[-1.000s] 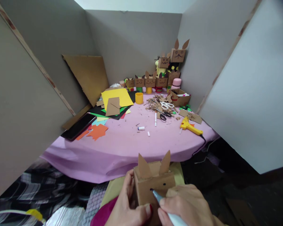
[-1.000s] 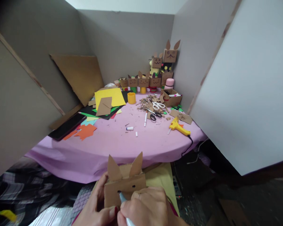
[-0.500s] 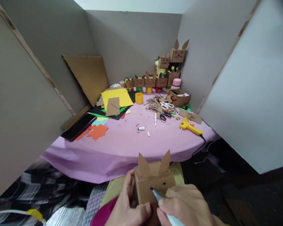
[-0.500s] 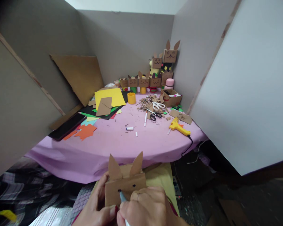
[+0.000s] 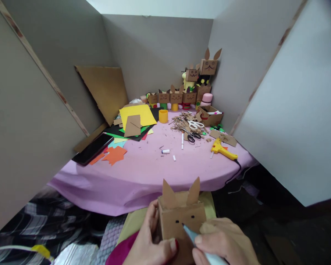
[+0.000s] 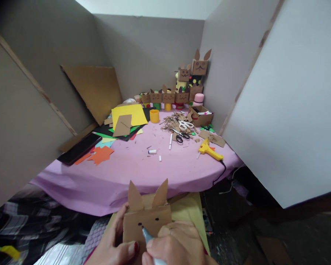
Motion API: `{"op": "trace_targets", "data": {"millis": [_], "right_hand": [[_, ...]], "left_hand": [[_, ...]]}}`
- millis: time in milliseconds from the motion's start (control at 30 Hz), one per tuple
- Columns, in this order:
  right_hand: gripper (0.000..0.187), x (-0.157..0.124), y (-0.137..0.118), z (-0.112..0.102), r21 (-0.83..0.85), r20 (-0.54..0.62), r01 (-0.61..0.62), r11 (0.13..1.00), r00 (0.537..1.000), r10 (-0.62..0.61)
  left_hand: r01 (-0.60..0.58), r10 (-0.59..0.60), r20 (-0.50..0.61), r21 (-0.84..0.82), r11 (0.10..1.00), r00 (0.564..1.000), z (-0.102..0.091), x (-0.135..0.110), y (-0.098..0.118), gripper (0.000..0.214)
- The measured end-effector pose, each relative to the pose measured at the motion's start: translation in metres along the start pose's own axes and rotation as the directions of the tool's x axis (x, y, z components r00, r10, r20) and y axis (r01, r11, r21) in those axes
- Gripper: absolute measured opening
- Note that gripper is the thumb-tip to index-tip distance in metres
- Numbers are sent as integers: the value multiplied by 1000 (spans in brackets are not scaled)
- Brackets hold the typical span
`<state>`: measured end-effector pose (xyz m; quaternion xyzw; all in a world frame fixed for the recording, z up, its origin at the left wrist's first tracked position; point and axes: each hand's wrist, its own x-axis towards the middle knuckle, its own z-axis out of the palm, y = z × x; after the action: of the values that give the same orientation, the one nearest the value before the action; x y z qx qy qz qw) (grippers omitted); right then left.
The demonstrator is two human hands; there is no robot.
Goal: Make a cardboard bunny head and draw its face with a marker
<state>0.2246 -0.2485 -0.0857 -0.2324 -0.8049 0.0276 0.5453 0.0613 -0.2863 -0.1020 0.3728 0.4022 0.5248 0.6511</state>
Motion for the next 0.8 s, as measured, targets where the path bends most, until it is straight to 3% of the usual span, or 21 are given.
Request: {"op": "trace_targets", "data": {"millis": [233, 800], "right_hand": [[15, -1, 1, -2, 52, 100, -65, 997, 993, 59], [15, -1, 6, -1, 69, 144, -48, 996, 989, 38]], "left_hand": [[23, -19, -71, 57, 998, 997, 2, 0, 2, 69], [-28, 30, -19, 96, 995, 999, -1, 1, 1, 63]]}}
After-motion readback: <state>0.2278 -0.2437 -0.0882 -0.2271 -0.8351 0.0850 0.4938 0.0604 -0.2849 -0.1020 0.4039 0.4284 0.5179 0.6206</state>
